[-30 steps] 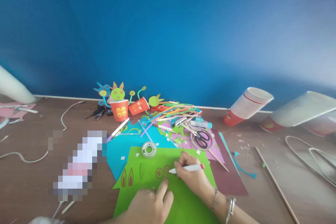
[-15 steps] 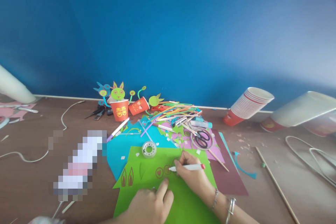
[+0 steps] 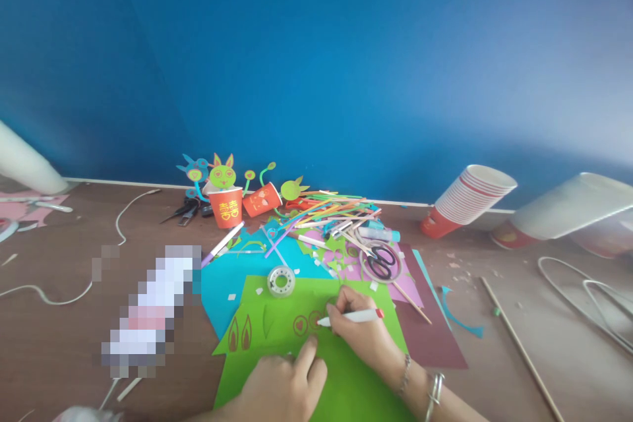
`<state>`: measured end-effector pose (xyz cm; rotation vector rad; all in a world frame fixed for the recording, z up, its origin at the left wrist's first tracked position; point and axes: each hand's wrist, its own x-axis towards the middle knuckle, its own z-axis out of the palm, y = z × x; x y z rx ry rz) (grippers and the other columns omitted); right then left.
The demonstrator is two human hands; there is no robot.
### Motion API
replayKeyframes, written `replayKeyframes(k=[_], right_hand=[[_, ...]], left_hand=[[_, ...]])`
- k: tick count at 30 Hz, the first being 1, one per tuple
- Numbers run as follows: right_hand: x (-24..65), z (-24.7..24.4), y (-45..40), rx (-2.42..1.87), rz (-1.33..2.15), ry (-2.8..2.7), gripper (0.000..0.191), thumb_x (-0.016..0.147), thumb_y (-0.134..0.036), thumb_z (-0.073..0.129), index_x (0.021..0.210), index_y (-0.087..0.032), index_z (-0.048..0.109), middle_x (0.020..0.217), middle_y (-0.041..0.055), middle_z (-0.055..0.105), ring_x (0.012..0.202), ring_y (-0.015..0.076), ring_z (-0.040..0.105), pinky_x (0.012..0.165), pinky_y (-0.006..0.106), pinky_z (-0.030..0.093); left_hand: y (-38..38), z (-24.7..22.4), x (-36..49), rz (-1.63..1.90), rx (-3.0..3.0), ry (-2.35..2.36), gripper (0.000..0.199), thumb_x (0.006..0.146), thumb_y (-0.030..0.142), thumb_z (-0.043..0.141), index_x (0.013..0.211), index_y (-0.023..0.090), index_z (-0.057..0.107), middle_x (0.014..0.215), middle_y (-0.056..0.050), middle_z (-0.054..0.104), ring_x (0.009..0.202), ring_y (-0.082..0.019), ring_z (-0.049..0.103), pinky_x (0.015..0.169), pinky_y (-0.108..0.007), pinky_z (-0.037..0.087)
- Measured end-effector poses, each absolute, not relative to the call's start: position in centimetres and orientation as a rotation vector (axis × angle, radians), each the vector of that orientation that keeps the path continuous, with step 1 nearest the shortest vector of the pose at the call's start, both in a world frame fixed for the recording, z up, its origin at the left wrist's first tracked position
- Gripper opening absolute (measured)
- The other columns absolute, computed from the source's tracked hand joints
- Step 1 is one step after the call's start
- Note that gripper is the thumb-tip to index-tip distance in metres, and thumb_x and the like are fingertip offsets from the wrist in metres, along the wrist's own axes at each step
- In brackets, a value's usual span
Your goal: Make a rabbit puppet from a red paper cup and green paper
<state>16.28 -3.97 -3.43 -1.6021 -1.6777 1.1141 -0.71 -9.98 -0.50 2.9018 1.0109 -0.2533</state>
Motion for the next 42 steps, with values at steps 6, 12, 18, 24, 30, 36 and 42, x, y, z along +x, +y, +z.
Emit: replayKeyframes(k=[6, 12, 18, 24, 30, 36, 42], right_hand=[[16.29, -3.32, -4.07, -1.607, 1.105, -1.687, 0.024, 0.074, -0.026, 0.051, 0.055, -0.023, 0.036, 0.046, -0.0059, 0.043, 0.045, 0.0104, 0.039, 0.045, 0.024, 0.029], [16.19, -3.16, -3.97, -1.604, 1.113, -1.67, 0.025, 0.074, -0.026, 0.052, 0.055, -0.023, 0.036, 0.045, -0.0065, 0.043, 0.044, 0.0099, 0.038, 0.045, 0.023, 0.029], [16.23, -3.17, -4.05, -1.58, 1.121, -1.651, 0.026, 0.073, -0.024, 0.055, 0.054, -0.023, 0.038, 0.044, -0.0064, 0.046, 0.043, 0.0096, 0.039, 0.044, 0.023, 0.029], [16.14, -3.17, -3.9, -1.57, 1.145, -1.639, 0.026, 0.074, -0.025, 0.055, 0.055, -0.023, 0.038, 0.045, -0.0063, 0.046, 0.044, 0.0097, 0.039, 0.044, 0.023, 0.029], [16.12, -3.21, -3.94, -1.573, 1.126, -1.66, 0.026, 0.075, -0.026, 0.054, 0.055, -0.023, 0.037, 0.046, -0.0064, 0.044, 0.044, 0.01, 0.038, 0.045, 0.024, 0.03], [16.09, -3.18, -3.91, -1.572, 1.133, -1.659, 0.025, 0.074, -0.026, 0.054, 0.055, -0.023, 0.038, 0.045, -0.0063, 0.045, 0.044, 0.0101, 0.039, 0.045, 0.024, 0.03], [16.08, -3.21, -3.92, -1.565, 1.127, -1.64, 0.026, 0.074, -0.026, 0.056, 0.055, -0.022, 0.039, 0.045, -0.0062, 0.046, 0.044, 0.0098, 0.039, 0.045, 0.023, 0.03]], left_hand=[[-9.99, -0.49, -0.71, -0.257, 2.904, 1.008, 0.019, 0.083, 0.009, 0.04, 0.094, 0.012, 0.056, 0.112, -0.02, 0.063, 0.043, -0.018, 0.061, 0.033, -0.03, 0.05], [-10.05, -0.42, -0.78, -0.289, 2.9, 1.007, 0.019, 0.084, 0.009, 0.039, 0.094, 0.012, 0.055, 0.113, -0.02, 0.062, 0.045, -0.018, 0.062, 0.034, -0.03, 0.051], [-10.1, -0.53, -0.8, -0.228, 2.915, 1.017, 0.017, 0.083, 0.01, 0.042, 0.094, 0.011, 0.054, 0.112, -0.021, 0.062, 0.043, -0.015, 0.059, 0.034, -0.028, 0.049], [-10.07, -0.29, -0.78, -0.253, 2.884, 1.026, 0.015, 0.083, 0.01, 0.043, 0.094, 0.012, 0.054, 0.113, -0.02, 0.062, 0.046, -0.016, 0.062, 0.036, -0.028, 0.052], [-9.96, -0.1, -0.7, -0.306, 2.873, 1.012, 0.018, 0.084, 0.009, 0.041, 0.095, 0.012, 0.055, 0.115, -0.02, 0.061, 0.047, -0.018, 0.063, 0.036, -0.03, 0.052], [-10.11, -0.43, -0.74, -0.274, 2.887, 1.025, 0.017, 0.084, 0.01, 0.042, 0.095, 0.012, 0.055, 0.114, -0.02, 0.062, 0.046, -0.017, 0.063, 0.035, -0.03, 0.052], [-10.12, -0.7, -0.73, -0.255, 2.899, 1.037, 0.015, 0.083, 0.01, 0.043, 0.094, 0.012, 0.055, 0.115, -0.019, 0.062, 0.045, -0.017, 0.062, 0.035, -0.029, 0.052]])
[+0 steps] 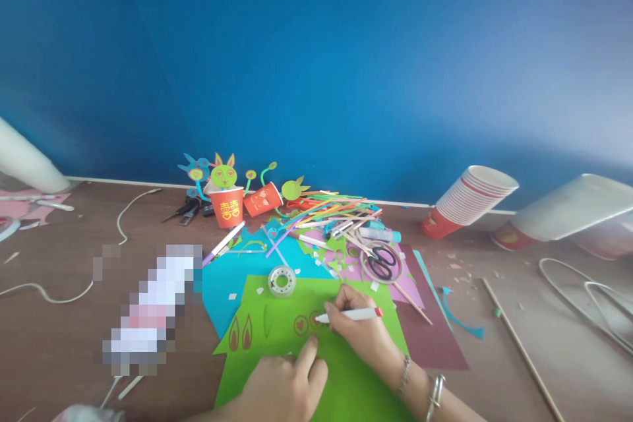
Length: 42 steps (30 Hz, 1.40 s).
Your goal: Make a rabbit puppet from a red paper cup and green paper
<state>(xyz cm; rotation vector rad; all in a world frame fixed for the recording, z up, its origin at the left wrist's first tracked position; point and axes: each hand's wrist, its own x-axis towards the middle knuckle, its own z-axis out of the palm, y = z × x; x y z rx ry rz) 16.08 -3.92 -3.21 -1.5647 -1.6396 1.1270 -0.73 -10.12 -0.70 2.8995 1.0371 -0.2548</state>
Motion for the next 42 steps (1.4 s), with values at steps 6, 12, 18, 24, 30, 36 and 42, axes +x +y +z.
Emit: replayKeyframes(k=[6, 12, 18, 24, 30, 36, 42], right_hand=[[16.1, -3.3, -3.9, -1.572, 1.117, -1.654, 0.025, 0.074, -0.027, 0.055, 0.055, -0.022, 0.039, 0.046, -0.006, 0.046, 0.045, 0.0099, 0.04, 0.045, 0.023, 0.03], [16.0, -3.1, -3.9, -1.557, 1.16, -1.61, 0.026, 0.074, -0.027, 0.057, 0.055, -0.022, 0.04, 0.045, -0.0055, 0.049, 0.043, 0.0104, 0.042, 0.045, 0.023, 0.031], [16.9, -2.3, -3.4, -1.37, 1.286, -1.273, 0.033, 0.076, -0.045, 0.06, 0.058, -0.022, 0.044, 0.043, -0.0042, 0.052, 0.039, 0.0102, 0.04, 0.041, 0.023, 0.029], [17.4, -2.6, -3.2, -1.253, 1.27, -1.144, 0.035, 0.08, -0.051, 0.058, 0.066, -0.021, 0.046, 0.049, -0.0035, 0.054, 0.043, 0.0106, 0.042, 0.044, 0.023, 0.032], [17.5, -2.6, -3.1, -1.188, 1.351, -1.154, 0.027, 0.079, -0.043, 0.061, 0.068, -0.021, 0.05, 0.054, -0.0042, 0.055, 0.049, 0.0113, 0.045, 0.049, 0.023, 0.034], [17.6, -2.5, -3.0, -1.111, 1.366, -1.209, 0.019, 0.08, -0.033, 0.063, 0.069, -0.02, 0.054, 0.059, -0.004, 0.055, 0.056, 0.0113, 0.047, 0.057, 0.023, 0.036], [17.7, -2.7, -3.1, -1.206, 1.287, -1.2, 0.033, 0.086, -0.043, 0.051, 0.063, -0.02, 0.048, 0.051, -0.0036, 0.051, 0.049, 0.0114, 0.04, 0.05, 0.024, 0.032]], left_hand=[[-10.2, -1.0, -0.8, -0.173, 2.908, 1.068, 0.015, 0.083, 0.01, 0.042, 0.092, 0.012, 0.054, 0.113, -0.021, 0.061, 0.045, -0.015, 0.061, 0.036, -0.026, 0.049], [-10.2, -0.9, -0.8, -0.167, 2.914, 1.053, 0.015, 0.083, 0.01, 0.042, 0.091, 0.012, 0.054, 0.112, -0.02, 0.061, 0.043, -0.015, 0.06, 0.035, -0.026, 0.048], [-10.2, -0.7, -0.8, -0.179, 2.911, 1.058, 0.014, 0.083, 0.012, 0.046, 0.094, 0.011, 0.054, 0.114, -0.019, 0.061, 0.043, -0.015, 0.059, 0.034, -0.028, 0.049], [-10.2, -0.1, -0.9, -0.181, 2.814, 1.165, 0.018, 0.085, 0.008, 0.04, 0.095, 0.011, 0.055, 0.111, -0.018, 0.062, 0.046, -0.014, 0.06, 0.036, -0.025, 0.048], [-10.3, -0.3, -0.8, -0.17, 2.785, 1.24, 0.031, 0.084, 0.007, 0.04, 0.11, 0.012, 0.055, 0.122, -0.016, 0.058, 0.059, -0.015, 0.066, 0.043, -0.023, 0.052], [-10.2, -0.7, -0.7, -0.124, 2.909, 1.049, 0.043, 0.084, 0.009, 0.037, 0.125, 0.007, 0.049, 0.125, -0.021, 0.056, 0.052, -0.014, 0.063, 0.04, -0.023, 0.05], [-10.0, -0.5, -0.7, -0.246, 2.929, 0.99, 0.034, 0.084, 0.009, 0.04, 0.114, 0.008, 0.058, 0.125, -0.018, 0.057, 0.05, -0.014, 0.063, 0.039, -0.024, 0.051]])
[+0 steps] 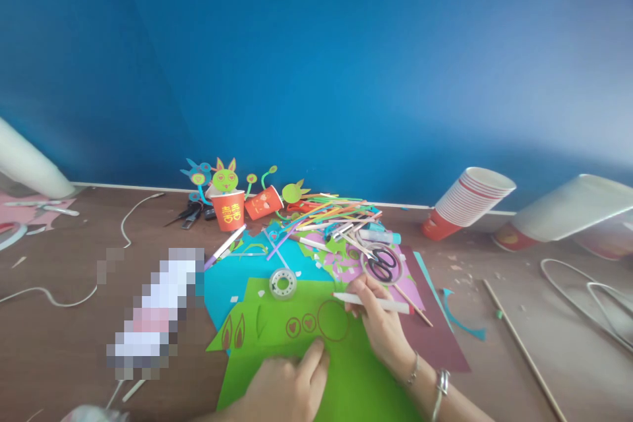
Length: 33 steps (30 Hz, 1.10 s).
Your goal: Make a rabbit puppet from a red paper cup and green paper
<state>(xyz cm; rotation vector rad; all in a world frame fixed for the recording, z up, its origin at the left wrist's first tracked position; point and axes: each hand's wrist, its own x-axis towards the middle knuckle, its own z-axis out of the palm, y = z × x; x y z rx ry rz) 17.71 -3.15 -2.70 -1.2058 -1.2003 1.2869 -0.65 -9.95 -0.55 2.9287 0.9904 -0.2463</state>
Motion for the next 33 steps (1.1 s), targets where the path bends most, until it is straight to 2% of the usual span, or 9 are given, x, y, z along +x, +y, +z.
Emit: replayKeyframes(k=[3, 8, 15, 20, 24, 28, 33], right_hand=[[17.7, -2.6, -3.1, -1.249, 1.268, -1.194, 0.034, 0.084, -0.045, 0.053, 0.062, -0.021, 0.046, 0.046, -0.0058, 0.045, 0.043, 0.01, 0.034, 0.045, 0.023, 0.026], [17.4, -1.6, -3.3, -1.19, 1.248, -1.279, 0.027, 0.074, -0.04, 0.065, 0.066, -0.02, 0.049, 0.055, -0.0058, 0.045, 0.048, 0.0096, 0.036, 0.047, 0.022, 0.029], [17.4, -1.6, -3.6, -1.265, 1.184, -1.314, 0.033, 0.08, -0.045, 0.055, 0.06, -0.021, 0.045, 0.047, -0.0052, 0.044, 0.044, 0.0098, 0.035, 0.044, 0.023, 0.027], [17.3, -1.7, -3.4, -1.309, 1.23, -1.345, 0.032, 0.076, -0.043, 0.061, 0.06, -0.021, 0.045, 0.047, -0.0054, 0.044, 0.045, 0.0101, 0.037, 0.044, 0.023, 0.028], [17.3, -1.6, -3.3, -1.308, 1.235, -1.35, 0.033, 0.081, -0.047, 0.055, 0.063, -0.02, 0.049, 0.05, -0.004, 0.049, 0.045, 0.0098, 0.037, 0.044, 0.023, 0.028], [17.3, -1.6, -3.2, -1.318, 1.225, -1.358, 0.034, 0.083, -0.048, 0.052, 0.063, -0.02, 0.051, 0.05, -0.0037, 0.05, 0.045, 0.0099, 0.037, 0.044, 0.023, 0.027], [17.4, -1.7, -3.0, -1.329, 1.198, -1.375, 0.032, 0.078, -0.045, 0.058, 0.06, -0.02, 0.049, 0.049, -0.0036, 0.049, 0.045, 0.0099, 0.036, 0.044, 0.023, 0.027]], left_hand=[[-10.0, -0.6, -0.7, -0.237, 2.936, 1.004, 0.035, 0.085, 0.01, 0.041, 0.115, 0.008, 0.057, 0.123, -0.018, 0.058, 0.052, -0.014, 0.064, 0.041, -0.022, 0.052], [-10.1, -0.6, -0.6, -0.192, 2.904, 1.015, 0.039, 0.083, 0.008, 0.039, 0.119, 0.006, 0.055, 0.121, -0.019, 0.059, 0.053, -0.015, 0.065, 0.039, -0.025, 0.053], [-10.0, -0.1, -0.5, -0.275, 2.812, 1.097, 0.042, 0.084, 0.005, 0.037, 0.123, 0.005, 0.052, 0.124, -0.018, 0.058, 0.056, -0.017, 0.067, 0.04, -0.025, 0.054], [-9.9, 0.1, -0.4, -0.34, 2.77, 1.119, 0.039, 0.084, 0.005, 0.038, 0.119, 0.008, 0.055, 0.127, -0.017, 0.055, 0.057, -0.017, 0.067, 0.042, -0.027, 0.055], [-9.9, 0.4, -0.4, -0.381, 2.761, 1.117, 0.037, 0.086, 0.008, 0.038, 0.118, 0.007, 0.056, 0.132, -0.019, 0.051, 0.054, -0.015, 0.066, 0.044, -0.027, 0.056], [-9.9, 0.3, -0.5, -0.383, 2.775, 1.105, 0.038, 0.086, 0.007, 0.036, 0.118, 0.007, 0.056, 0.131, -0.02, 0.052, 0.057, -0.016, 0.067, 0.044, -0.025, 0.055], [-10.1, -0.3, -0.6, -0.32, 2.784, 1.146, 0.04, 0.086, 0.007, 0.037, 0.123, 0.006, 0.053, 0.128, -0.02, 0.054, 0.054, -0.015, 0.066, 0.041, -0.024, 0.054]])
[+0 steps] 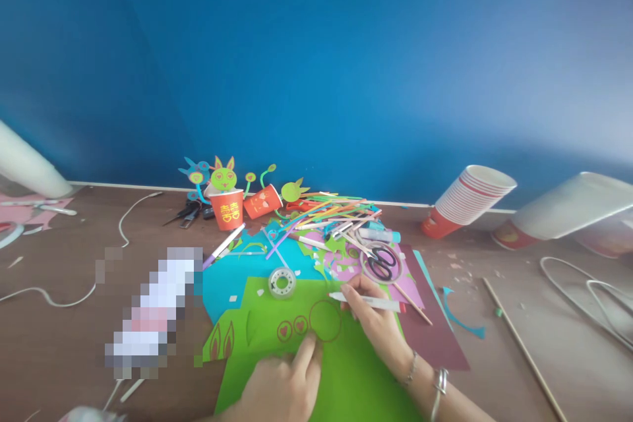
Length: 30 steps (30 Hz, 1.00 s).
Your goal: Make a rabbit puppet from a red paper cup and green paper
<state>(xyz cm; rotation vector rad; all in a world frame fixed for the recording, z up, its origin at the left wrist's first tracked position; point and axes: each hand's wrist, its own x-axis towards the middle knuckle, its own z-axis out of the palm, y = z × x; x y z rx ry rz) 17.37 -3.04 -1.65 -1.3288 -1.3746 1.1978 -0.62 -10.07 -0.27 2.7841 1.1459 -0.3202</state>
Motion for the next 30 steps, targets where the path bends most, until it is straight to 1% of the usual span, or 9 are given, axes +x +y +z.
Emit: replayKeyframes(k=[4, 7, 9, 12, 16, 21, 30], right_hand=[[17.6, -1.9, -3.1, -1.35, 1.152, -1.363, 0.032, 0.074, -0.039, 0.061, 0.055, -0.022, 0.042, 0.046, -0.006, 0.041, 0.044, 0.0095, 0.033, 0.043, 0.022, 0.026], [17.6, -2.2, -3.2, -1.359, 1.139, -1.351, 0.03, 0.075, -0.037, 0.06, 0.058, -0.022, 0.041, 0.046, -0.0061, 0.042, 0.043, 0.0096, 0.033, 0.043, 0.022, 0.026], [17.6, -2.2, -3.2, -1.358, 1.142, -1.353, 0.029, 0.076, -0.037, 0.059, 0.059, -0.022, 0.04, 0.046, -0.0058, 0.044, 0.043, 0.0098, 0.034, 0.043, 0.022, 0.027], [17.6, -2.3, -3.2, -1.368, 1.114, -1.364, 0.031, 0.076, -0.038, 0.057, 0.056, -0.023, 0.038, 0.044, -0.0076, 0.038, 0.042, 0.0091, 0.03, 0.042, 0.022, 0.026], [18.1, -2.7, -3.0, -1.435, 1.032, -1.426, 0.03, 0.072, -0.032, 0.057, 0.053, -0.023, 0.035, 0.046, -0.0086, 0.031, 0.044, 0.0089, 0.028, 0.042, 0.022, 0.026], [18.7, -3.4, -2.9, -1.566, 0.972, -1.511, 0.026, 0.069, -0.025, 0.052, 0.053, -0.024, 0.032, 0.046, -0.0082, 0.031, 0.044, 0.0097, 0.03, 0.043, 0.023, 0.029], [18.6, -3.6, -2.9, -1.597, 0.933, -1.529, 0.025, 0.068, -0.021, 0.051, 0.053, -0.024, 0.031, 0.045, -0.0081, 0.031, 0.044, 0.0102, 0.032, 0.043, 0.022, 0.032]], left_hand=[[-10.0, -0.3, -0.7, -0.297, 2.78, 1.138, 0.04, 0.085, 0.006, 0.039, 0.122, 0.007, 0.053, 0.127, -0.02, 0.055, 0.057, -0.015, 0.067, 0.043, -0.025, 0.055], [-9.8, 0.0, -0.7, -0.33, 2.762, 1.088, 0.036, 0.085, 0.007, 0.038, 0.115, 0.008, 0.058, 0.128, -0.019, 0.053, 0.061, -0.017, 0.068, 0.046, -0.028, 0.057], [-9.8, 0.2, -0.7, -0.356, 2.742, 1.085, 0.036, 0.085, 0.007, 0.038, 0.115, 0.009, 0.057, 0.13, -0.019, 0.053, 0.064, -0.018, 0.068, 0.047, -0.029, 0.057], [-9.8, 0.2, -0.7, -0.371, 2.724, 1.11, 0.037, 0.085, 0.006, 0.037, 0.115, 0.009, 0.057, 0.13, -0.018, 0.052, 0.064, -0.018, 0.068, 0.048, -0.03, 0.058], [-9.7, 0.1, -0.7, -0.354, 2.731, 1.092, 0.036, 0.084, 0.005, 0.037, 0.113, 0.009, 0.058, 0.129, -0.018, 0.054, 0.061, -0.017, 0.068, 0.046, -0.029, 0.057], [-9.6, 0.4, -0.8, -0.321, 2.751, 1.075, 0.035, 0.082, 0.004, 0.037, 0.11, 0.008, 0.059, 0.125, -0.019, 0.055, 0.057, -0.016, 0.066, 0.043, -0.027, 0.056], [-9.7, 0.4, -0.7, -0.376, 2.759, 1.088, 0.034, 0.082, 0.004, 0.038, 0.109, 0.01, 0.059, 0.127, -0.018, 0.055, 0.059, -0.015, 0.067, 0.046, -0.025, 0.055]])
